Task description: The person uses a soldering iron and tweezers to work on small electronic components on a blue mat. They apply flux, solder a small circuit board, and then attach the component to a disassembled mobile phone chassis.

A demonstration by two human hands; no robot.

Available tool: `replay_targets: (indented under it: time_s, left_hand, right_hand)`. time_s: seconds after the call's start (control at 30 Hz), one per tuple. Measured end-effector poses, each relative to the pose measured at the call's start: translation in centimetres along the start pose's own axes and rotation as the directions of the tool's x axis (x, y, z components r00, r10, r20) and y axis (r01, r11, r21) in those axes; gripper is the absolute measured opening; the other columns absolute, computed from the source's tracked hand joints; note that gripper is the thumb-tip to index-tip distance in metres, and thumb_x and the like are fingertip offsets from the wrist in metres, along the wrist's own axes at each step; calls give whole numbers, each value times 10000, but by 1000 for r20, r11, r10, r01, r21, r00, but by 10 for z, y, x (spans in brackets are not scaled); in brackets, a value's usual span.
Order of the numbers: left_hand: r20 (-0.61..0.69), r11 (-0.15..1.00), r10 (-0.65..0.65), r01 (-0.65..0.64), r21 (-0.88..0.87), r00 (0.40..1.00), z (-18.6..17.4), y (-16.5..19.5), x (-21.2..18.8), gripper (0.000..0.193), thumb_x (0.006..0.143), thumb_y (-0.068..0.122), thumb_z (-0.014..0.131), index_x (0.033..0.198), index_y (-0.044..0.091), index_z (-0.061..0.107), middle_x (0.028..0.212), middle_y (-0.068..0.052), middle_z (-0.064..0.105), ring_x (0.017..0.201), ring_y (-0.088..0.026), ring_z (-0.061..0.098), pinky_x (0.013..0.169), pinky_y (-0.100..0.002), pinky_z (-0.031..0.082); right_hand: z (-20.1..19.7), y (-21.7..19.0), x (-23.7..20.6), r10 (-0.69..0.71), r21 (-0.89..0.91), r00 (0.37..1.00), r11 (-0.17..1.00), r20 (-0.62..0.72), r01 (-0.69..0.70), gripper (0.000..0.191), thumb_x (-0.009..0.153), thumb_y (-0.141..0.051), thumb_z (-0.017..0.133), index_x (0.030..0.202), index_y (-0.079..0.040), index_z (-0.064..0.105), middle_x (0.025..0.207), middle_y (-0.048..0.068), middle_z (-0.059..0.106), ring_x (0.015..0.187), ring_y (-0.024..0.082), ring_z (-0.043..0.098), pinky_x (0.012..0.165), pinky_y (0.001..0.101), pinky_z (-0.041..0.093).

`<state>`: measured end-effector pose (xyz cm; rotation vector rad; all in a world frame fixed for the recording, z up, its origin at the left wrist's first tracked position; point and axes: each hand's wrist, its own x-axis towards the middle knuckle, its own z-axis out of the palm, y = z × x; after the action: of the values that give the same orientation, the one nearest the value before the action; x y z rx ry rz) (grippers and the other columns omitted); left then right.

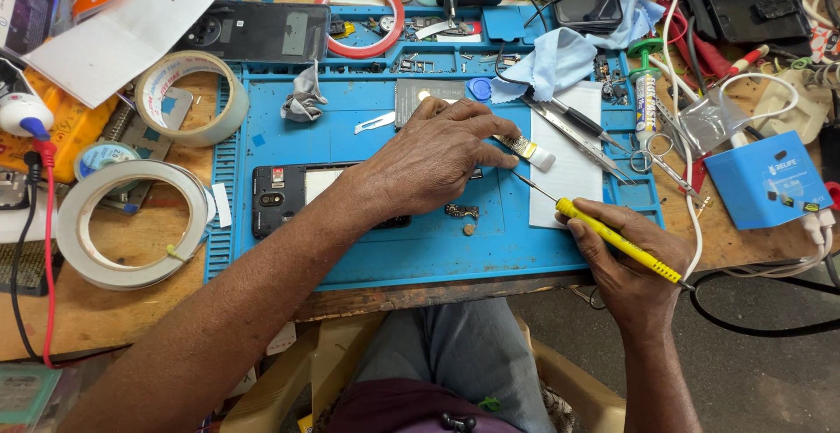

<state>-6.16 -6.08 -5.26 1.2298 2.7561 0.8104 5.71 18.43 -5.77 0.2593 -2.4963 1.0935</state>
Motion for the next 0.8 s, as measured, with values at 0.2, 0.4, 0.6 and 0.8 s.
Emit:
replay_targets:
  time_s: [0.2,0.4,0.6,0.8]
  left_hand:
    - [-7,1000,6,-6,-13,1000,1,-3,-2,518,876,-56,516,1161,284,784,1433,67,599,1334,-198,467,1059,-500,340]
    - [-13,1000,11,-11,5,1000,1,-2,-2,489,887,-35,533,1155,285,788,1424,66,601,1326,-203,468,1059,-505,332]
    - [-3,1000,11,-11,5,1000,-1,-3,-3,473,889,-27,543,1163,275,782,1427,61,601,1336,-205,467,1048,-510,340]
    - [-23,999,34,-34,8,999,0,-4,-2,478,876,-31,556,1164,275,784,1427,53,594,1332,-213,463,1045,-517,336]
  right_hand:
    - [3,1,0,0,39,1000,999,-6,0,224,963,-44,765,1173,28,733,1078,148,774,966,189,763,861,282,610]
    - [3,2,1,21,111,1000,994,-6,-20,221,980,-36,748,1189,28,720,1070,150,773,984,183,770,883,273,618]
    - [3,0,1,14,72,1000,997,5,-14,215,970,-22,751,1174,42,727,1066,159,775,967,197,764,866,289,608]
    - [4,1,1,5,95,1000,995,-1,-5,220,981,-26,749,1191,35,721,1071,153,772,986,190,767,882,284,616]
